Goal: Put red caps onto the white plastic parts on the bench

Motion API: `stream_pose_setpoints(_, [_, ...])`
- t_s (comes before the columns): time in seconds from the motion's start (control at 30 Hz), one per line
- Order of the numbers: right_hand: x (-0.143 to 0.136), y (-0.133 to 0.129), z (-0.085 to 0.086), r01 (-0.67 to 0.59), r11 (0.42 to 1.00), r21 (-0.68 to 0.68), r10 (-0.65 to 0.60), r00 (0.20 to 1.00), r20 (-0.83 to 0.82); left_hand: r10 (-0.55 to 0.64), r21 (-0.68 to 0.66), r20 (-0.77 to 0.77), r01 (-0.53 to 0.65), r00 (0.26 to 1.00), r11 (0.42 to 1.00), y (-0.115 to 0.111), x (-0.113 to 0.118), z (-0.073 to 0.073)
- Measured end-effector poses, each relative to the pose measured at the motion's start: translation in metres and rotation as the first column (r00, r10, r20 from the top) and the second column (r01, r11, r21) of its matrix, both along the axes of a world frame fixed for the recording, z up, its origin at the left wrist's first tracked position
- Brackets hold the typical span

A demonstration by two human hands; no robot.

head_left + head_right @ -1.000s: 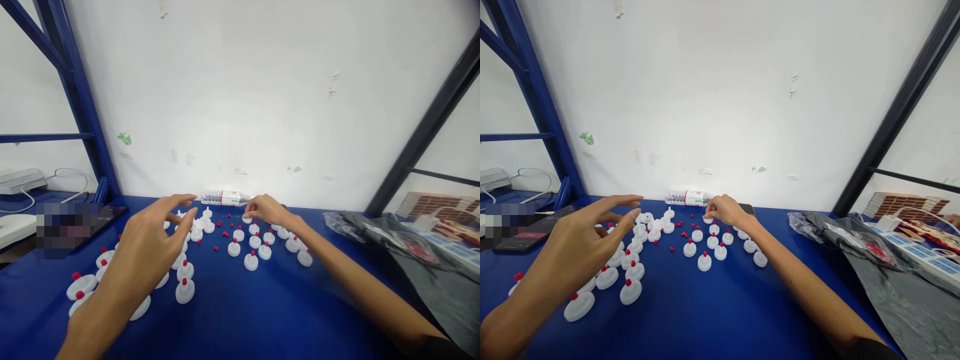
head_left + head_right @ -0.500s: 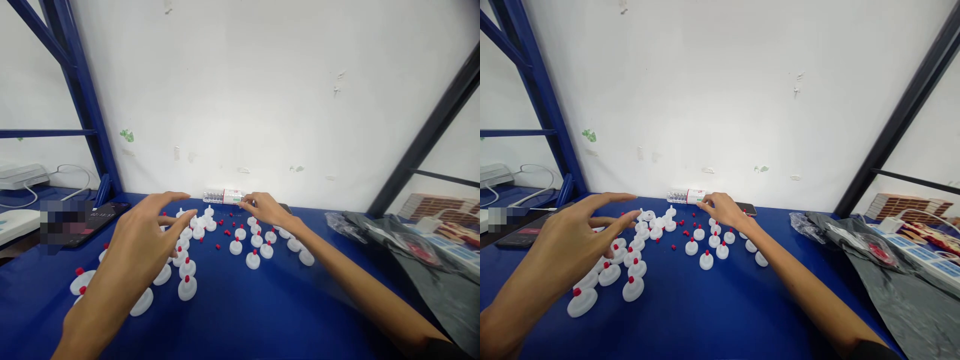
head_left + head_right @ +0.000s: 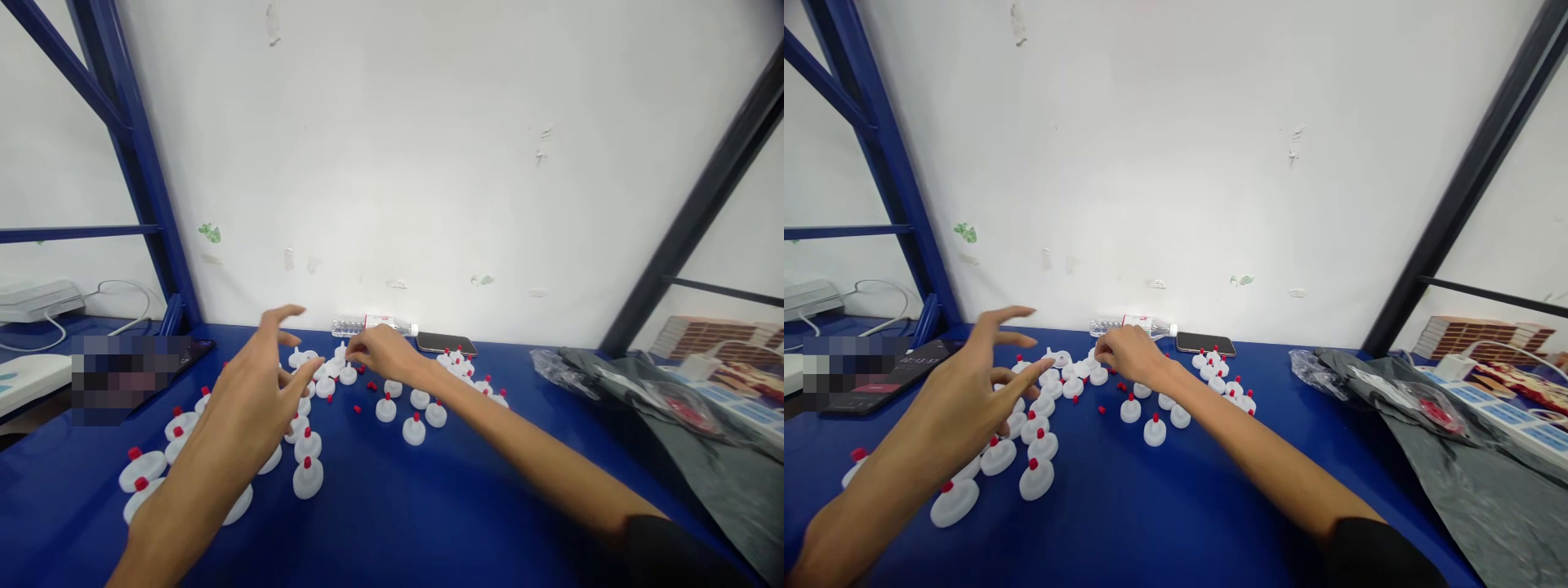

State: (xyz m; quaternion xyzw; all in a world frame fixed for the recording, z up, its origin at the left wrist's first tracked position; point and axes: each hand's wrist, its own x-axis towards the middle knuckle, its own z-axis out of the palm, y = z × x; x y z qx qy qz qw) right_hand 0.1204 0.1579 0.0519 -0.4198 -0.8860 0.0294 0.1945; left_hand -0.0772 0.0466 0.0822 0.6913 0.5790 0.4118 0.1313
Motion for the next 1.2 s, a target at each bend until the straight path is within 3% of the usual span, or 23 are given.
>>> stream_pose_setpoints(0.1, [0.011,-0.009,0.016,0.019,1.0,0.021,-0.018,0.998,-0.056,-0.045,0.0,-0.17,0.046,0.984,0.999,0.004,0.001,-0.005])
stream_pose_setpoints(0.2, [0.016,-0.015,0.022,0.026,0.998,0.049,-0.023,0.998,-0.065,-0.062,-0.013,-0.244,0.061,0.968,0.998,0.005,0.004,-0.007])
stream_pose_setpoints(0.43, [0.003,-0.001,-0.011,-0.027,0.999,0.032,0.027,0.999,0.018,-0.091,-0.044,-0.266,0.082,0.96,0.996,0.004,0.003,-0.006])
stream_pose_setpoints(0.53, [0.004,0.002,-0.012,-0.021,1.0,0.021,0.021,1.0,-0.016,-0.099,-0.051,-0.258,0.089,0.961,0.995,0.006,0.0,-0.007])
stream_pose_setpoints(0.67, [0.011,-0.012,0.013,-0.033,0.999,0.015,0.034,0.993,-0.11,-0.056,-0.045,-0.263,0.046,0.963,0.998,0.007,0.002,-0.008])
stream_pose_setpoints(0.8, [0.01,-0.042,0.045,-0.252,0.963,-0.096,0.202,0.909,-0.363,-0.073,-0.066,-0.252,0.058,0.965,0.996,0.005,0.008,-0.007])
stream_pose_setpoints(0.9, [0.007,-0.055,0.056,-0.359,0.92,-0.156,0.266,0.866,-0.422,-0.053,-0.021,-0.262,0.05,0.964,0.999,0.004,0.008,-0.004])
stream_pose_setpoints(0.97, [0.007,-0.052,0.054,-0.313,0.937,-0.153,0.231,0.886,-0.402,0.0,0.036,-0.261,0.01,0.965,0.999,0.004,0.006,-0.004])
stream_pose_setpoints(1.07, [0.016,-0.031,0.039,-0.014,0.996,-0.088,-0.001,0.984,-0.177,0.019,0.064,-0.262,-0.002,0.965,0.998,0.006,0.001,-0.006])
stream_pose_setpoints(1.1, [0.02,-0.022,0.032,0.103,0.993,-0.064,-0.106,0.993,-0.051,0.013,0.06,-0.264,0.004,0.964,0.998,0.007,0.0,-0.007])
stream_pose_setpoints(1.2, [0.034,0.002,0.01,0.216,0.972,-0.093,-0.209,0.975,0.08,-0.017,0.041,-0.265,0.029,0.964,0.999,0.01,-0.001,-0.01])
